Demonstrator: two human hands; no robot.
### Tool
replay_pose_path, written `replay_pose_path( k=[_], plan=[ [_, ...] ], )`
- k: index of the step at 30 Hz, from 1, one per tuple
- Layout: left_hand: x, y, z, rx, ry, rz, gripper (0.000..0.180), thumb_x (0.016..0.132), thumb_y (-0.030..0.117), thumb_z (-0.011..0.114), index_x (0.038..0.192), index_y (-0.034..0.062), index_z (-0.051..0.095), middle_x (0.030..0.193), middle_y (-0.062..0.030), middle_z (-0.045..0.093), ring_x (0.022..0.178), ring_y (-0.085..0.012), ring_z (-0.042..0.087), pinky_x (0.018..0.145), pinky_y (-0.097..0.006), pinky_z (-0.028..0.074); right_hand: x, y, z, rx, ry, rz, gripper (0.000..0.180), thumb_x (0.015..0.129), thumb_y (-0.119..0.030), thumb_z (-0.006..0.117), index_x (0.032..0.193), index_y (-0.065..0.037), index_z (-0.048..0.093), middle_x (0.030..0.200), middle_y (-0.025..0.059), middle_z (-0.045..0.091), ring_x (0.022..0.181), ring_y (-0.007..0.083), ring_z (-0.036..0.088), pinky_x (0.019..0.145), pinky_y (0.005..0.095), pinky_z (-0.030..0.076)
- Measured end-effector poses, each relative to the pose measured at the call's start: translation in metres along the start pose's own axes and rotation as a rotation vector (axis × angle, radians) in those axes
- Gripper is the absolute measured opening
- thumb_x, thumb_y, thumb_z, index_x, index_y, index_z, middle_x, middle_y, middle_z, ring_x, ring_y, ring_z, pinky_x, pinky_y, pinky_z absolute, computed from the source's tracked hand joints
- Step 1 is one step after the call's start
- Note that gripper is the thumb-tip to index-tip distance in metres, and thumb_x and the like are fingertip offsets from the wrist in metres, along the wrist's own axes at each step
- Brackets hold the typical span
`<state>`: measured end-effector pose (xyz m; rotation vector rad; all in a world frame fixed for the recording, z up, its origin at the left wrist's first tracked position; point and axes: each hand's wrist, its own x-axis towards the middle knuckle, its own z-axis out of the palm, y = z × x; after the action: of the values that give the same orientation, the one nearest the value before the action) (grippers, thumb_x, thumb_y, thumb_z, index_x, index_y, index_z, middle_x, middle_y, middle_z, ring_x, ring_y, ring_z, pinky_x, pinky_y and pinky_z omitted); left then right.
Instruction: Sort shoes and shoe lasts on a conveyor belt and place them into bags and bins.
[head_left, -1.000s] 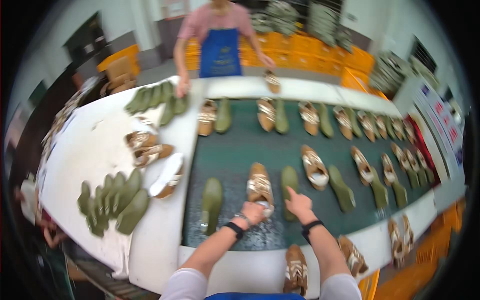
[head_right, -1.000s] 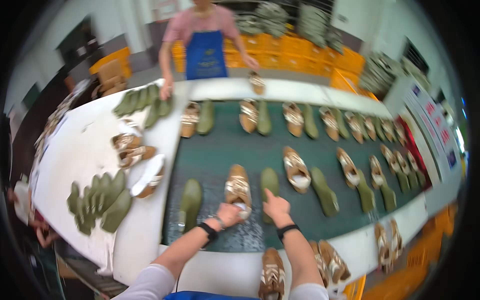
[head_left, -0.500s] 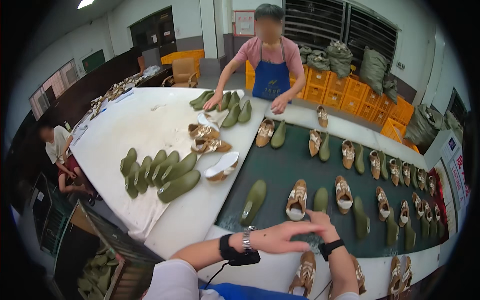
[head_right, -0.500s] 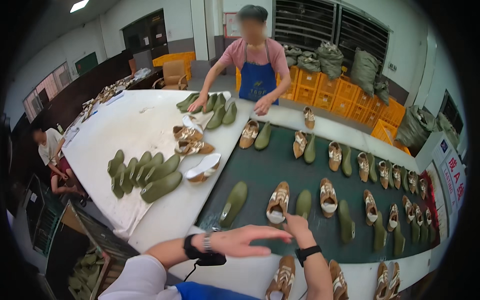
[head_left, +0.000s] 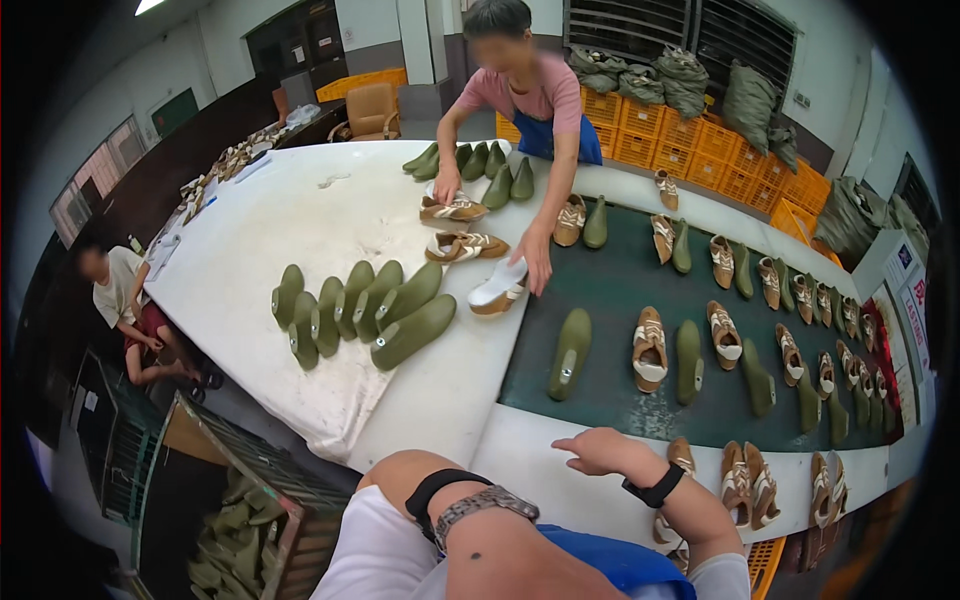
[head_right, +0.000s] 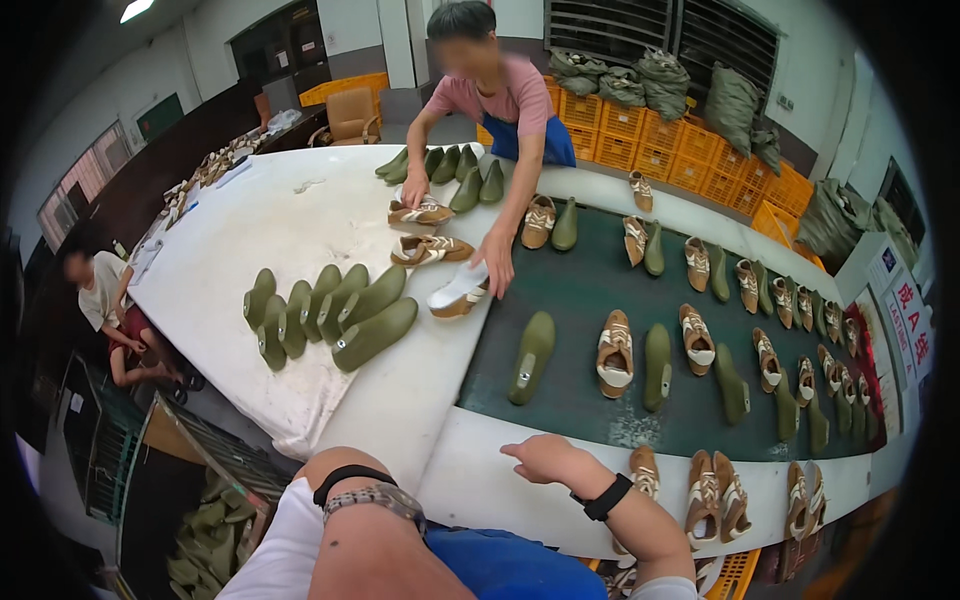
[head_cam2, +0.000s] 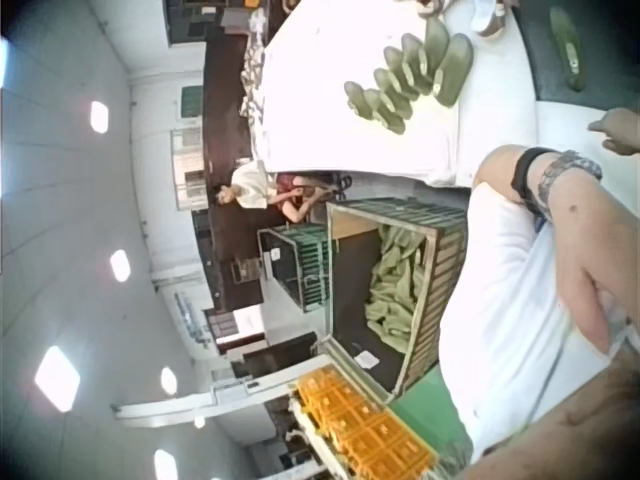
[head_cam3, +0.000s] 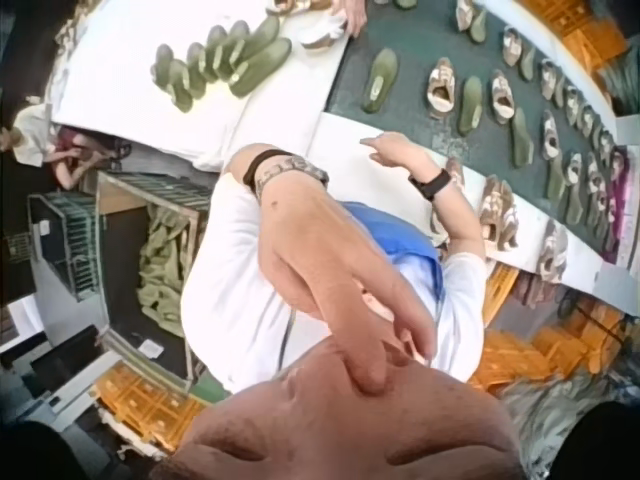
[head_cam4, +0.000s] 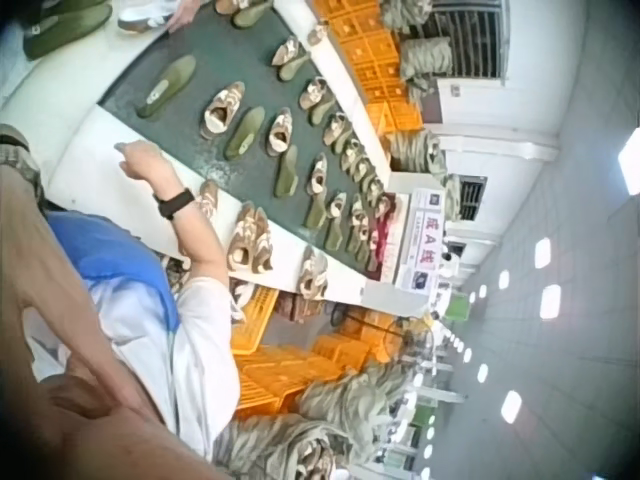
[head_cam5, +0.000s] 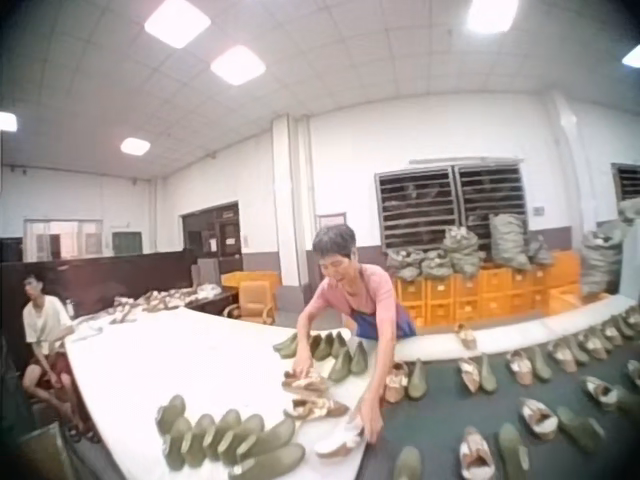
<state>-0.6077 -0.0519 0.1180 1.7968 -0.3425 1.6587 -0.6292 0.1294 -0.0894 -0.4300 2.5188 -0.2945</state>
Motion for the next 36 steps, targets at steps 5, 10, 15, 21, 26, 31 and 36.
replay_pose_path(
  k=[5,10,15,21,26,31,36],
  plan=[
    [-0.07,0.117,-0.036,0.347,0.084,-0.607,0.052,0.085,0.016,0.054,0.13,-0.0015,0.035,0.134,-0.0226,0.034,0.118,-0.0308,0.04,0.096,-0.038,0.037,0.113,-0.041,-0.005,0.02,0.175,-0.214,0.047,0.081,-0.021,0.056,0.127,-0.015,0.046,0.092,0.0167,0.063,0.087,0.0342,0.06,0.074,0.0436,0.048],
    [-0.232,0.236,-0.167,1.784,0.76,-0.913,0.049,0.086,0.021,0.056,0.13,0.0052,0.041,0.13,-0.0251,0.041,0.115,-0.0371,0.046,0.095,-0.041,0.038,0.22,-0.082,-0.043,0.173,0.078,-0.069,0.052,0.085,-0.03,0.051,0.134,-0.02,0.035,0.092,0.0187,0.062,0.086,0.0367,0.059,0.076,0.0446,0.047],
    [-0.381,0.318,-0.225,2.243,0.809,-1.612,0.058,0.075,0.033,0.066,0.125,0.0103,0.046,0.13,-0.0185,0.04,0.122,-0.0376,0.033,0.093,-0.045,0.038,0.311,-0.104,-0.074,0.278,0.298,0.039,0.06,0.088,-0.041,0.047,0.139,-0.022,0.022,0.09,0.0204,0.062,0.081,0.0375,0.06,0.071,0.0443,0.047],
    [-0.418,0.301,-0.255,2.087,0.762,-2.034,0.071,0.066,0.05,0.068,0.124,0.0143,0.049,0.139,-0.005,0.034,0.128,-0.0415,0.02,0.096,-0.054,0.033,0.361,-0.118,-0.086,0.521,0.319,0.128,0.052,0.086,-0.046,0.048,0.129,-0.019,0.036,0.094,0.0197,0.063,0.086,0.0364,0.06,0.075,0.044,0.047],
    [-0.415,0.303,-0.273,1.913,0.967,-2.152,0.06,0.069,0.057,0.061,0.109,0.0129,0.064,0.143,0.0027,0.027,0.126,-0.0392,0.025,0.091,-0.054,0.038,0.385,-0.104,-0.062,0.557,0.579,0.246,0.037,0.082,-0.042,0.054,0.106,-0.014,0.05,0.084,0.0172,0.064,0.081,0.036,0.061,0.07,0.045,0.047],
    [-0.411,0.282,-0.254,1.974,0.94,-2.077,0.061,0.068,0.044,0.064,0.11,0.0004,0.06,0.138,-0.0044,0.038,0.121,-0.0422,0.032,0.099,-0.045,0.036,0.33,-0.079,-0.045,0.538,0.657,0.327,0.02,0.076,-0.025,0.051,0.092,-0.014,0.055,0.074,0.0143,0.063,0.072,0.034,0.061,0.06,0.0462,0.046],
    [-0.39,0.213,-0.16,2.12,0.657,-1.737,0.048,0.063,0.028,0.07,0.092,-0.0085,0.062,0.119,-0.0181,0.051,0.114,-0.0458,0.036,0.101,-0.047,0.029,0.235,-0.065,-0.003,0.465,0.547,0.225,0.021,0.074,-0.024,0.054,0.092,-0.013,0.055,0.077,0.0148,0.063,0.074,0.0341,0.062,0.063,0.0458,0.047]
  ],
)
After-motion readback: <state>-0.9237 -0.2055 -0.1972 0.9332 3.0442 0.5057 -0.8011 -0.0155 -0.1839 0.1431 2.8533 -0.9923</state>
